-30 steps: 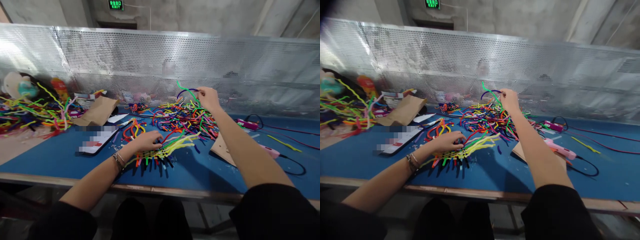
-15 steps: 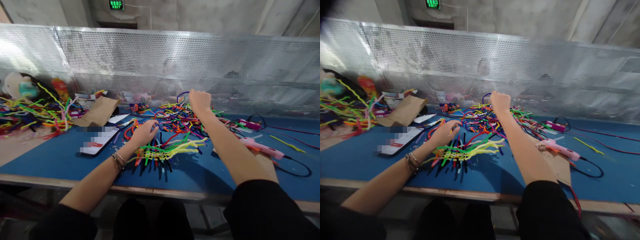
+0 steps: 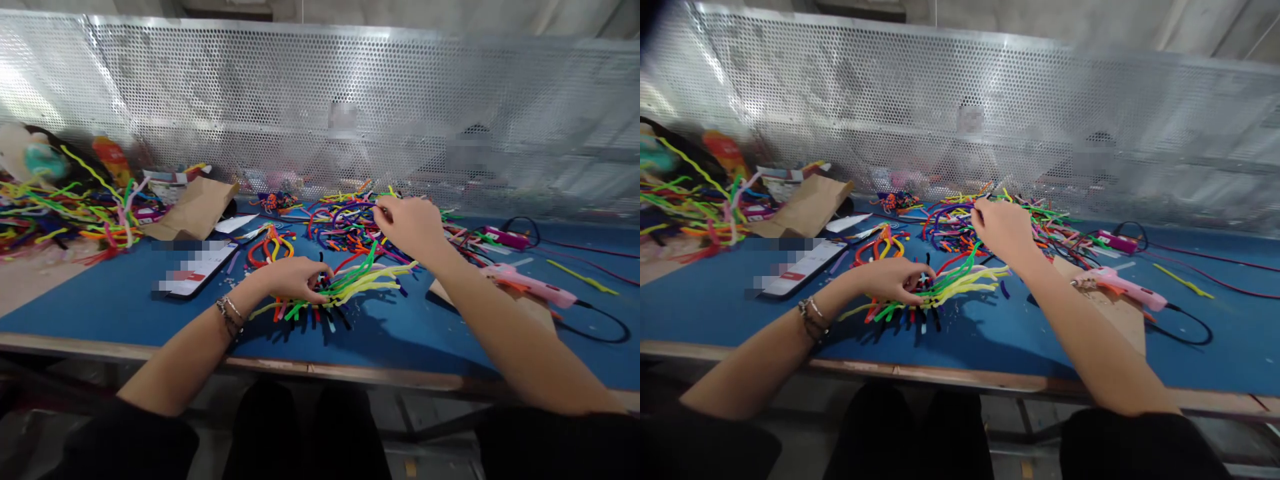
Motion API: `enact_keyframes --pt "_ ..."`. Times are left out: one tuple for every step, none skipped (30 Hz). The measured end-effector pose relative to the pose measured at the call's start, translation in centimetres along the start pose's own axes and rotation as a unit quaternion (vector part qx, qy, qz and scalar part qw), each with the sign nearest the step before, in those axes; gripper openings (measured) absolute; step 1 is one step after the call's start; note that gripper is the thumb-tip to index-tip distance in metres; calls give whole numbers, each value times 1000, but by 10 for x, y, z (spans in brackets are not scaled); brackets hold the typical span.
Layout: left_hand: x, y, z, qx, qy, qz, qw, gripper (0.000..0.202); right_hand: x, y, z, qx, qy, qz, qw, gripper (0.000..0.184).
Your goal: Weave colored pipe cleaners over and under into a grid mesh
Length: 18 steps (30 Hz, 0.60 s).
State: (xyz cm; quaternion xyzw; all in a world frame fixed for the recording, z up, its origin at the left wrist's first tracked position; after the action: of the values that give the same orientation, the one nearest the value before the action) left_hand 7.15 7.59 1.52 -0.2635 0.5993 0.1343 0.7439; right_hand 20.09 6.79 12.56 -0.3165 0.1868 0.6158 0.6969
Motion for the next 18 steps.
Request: enact_keyframes --pt "2 -2 0 5 5 -5 1000 40 1 -5 -5 3 -2 5 1000 32" --pt "3 -4 0 11 6 -12 1000 40 2 -12 -9 10 -5 15 1000 32" --pt "3 -5 0 17 5 -19 1000 40 4 -19 -12 19 -9 30 999 32" --pt "2 -8 0 24 3 -28 999 40 5 -26 -15 32 -13 47 998 32" --pt "0 -10 0 32 0 -38 999 38 6 -35 -18 50 -17 66 996 31" --pt "-3 -12 0 41 -4 -49 998 35 7 -42 -19 68 -17 91 993 29" --pt "-8 -13 -1 50 -13 -61 997 32 8 -49 -20 87 -17 120 989 27" --pt "-15 -14 -1 54 -26 -72 996 29 9 -55 -21 107 -17 149 983 25" --pt "-22 -13 0 53 -41 -81 994 29 8 -60 -21 126 -19 179 976 23" --pt "-31 -11 1 45 -59 -85 994 28 7 -64 -21 142 -24 205 968 22" --pt "-40 -6 3 29 -77 -83 993 28 5 -67 -21 155 -30 226 961 20" --pt "-49 0 6 6 -98 -71 993 27 2 -68 -21 163 -39 241 956 19" --pt "-59 8 9 -23 -123 -50 991 28 -1 -69 -21 165 -48 249 953 18" --pt "-69 16 13 -56 -146 -20 988 30 -4 -67 -21 160 -56 253 952 17" --pt "-79 24 17 -86 -176 16 980 32 -7 -65 -20 149 -63 252 954 17" --pt "-88 30 21 -106 -197 53 973 37 -9 -62 -20 133 -68 243 959 19" --pt "-94 35 25 -124 -208 89 966 50 -12 -57 -20 109 -69 226 966 21" --pt "-99 41 29 -149 -210 119 959 63 -14 -50 -21 78 -66 202 974 23"
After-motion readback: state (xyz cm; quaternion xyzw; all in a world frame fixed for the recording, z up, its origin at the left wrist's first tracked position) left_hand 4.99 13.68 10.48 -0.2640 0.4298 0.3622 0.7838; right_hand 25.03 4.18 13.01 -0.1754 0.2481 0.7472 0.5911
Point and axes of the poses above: each hand's wrist, its own z-axis towards the middle knuckle, its own x-axis out of the palm, y = z × x, the point moved 8 cm from there along z, towards the middle knuckle, and after that the axes turned 10 degrees about -y, right-handed, at the moved point
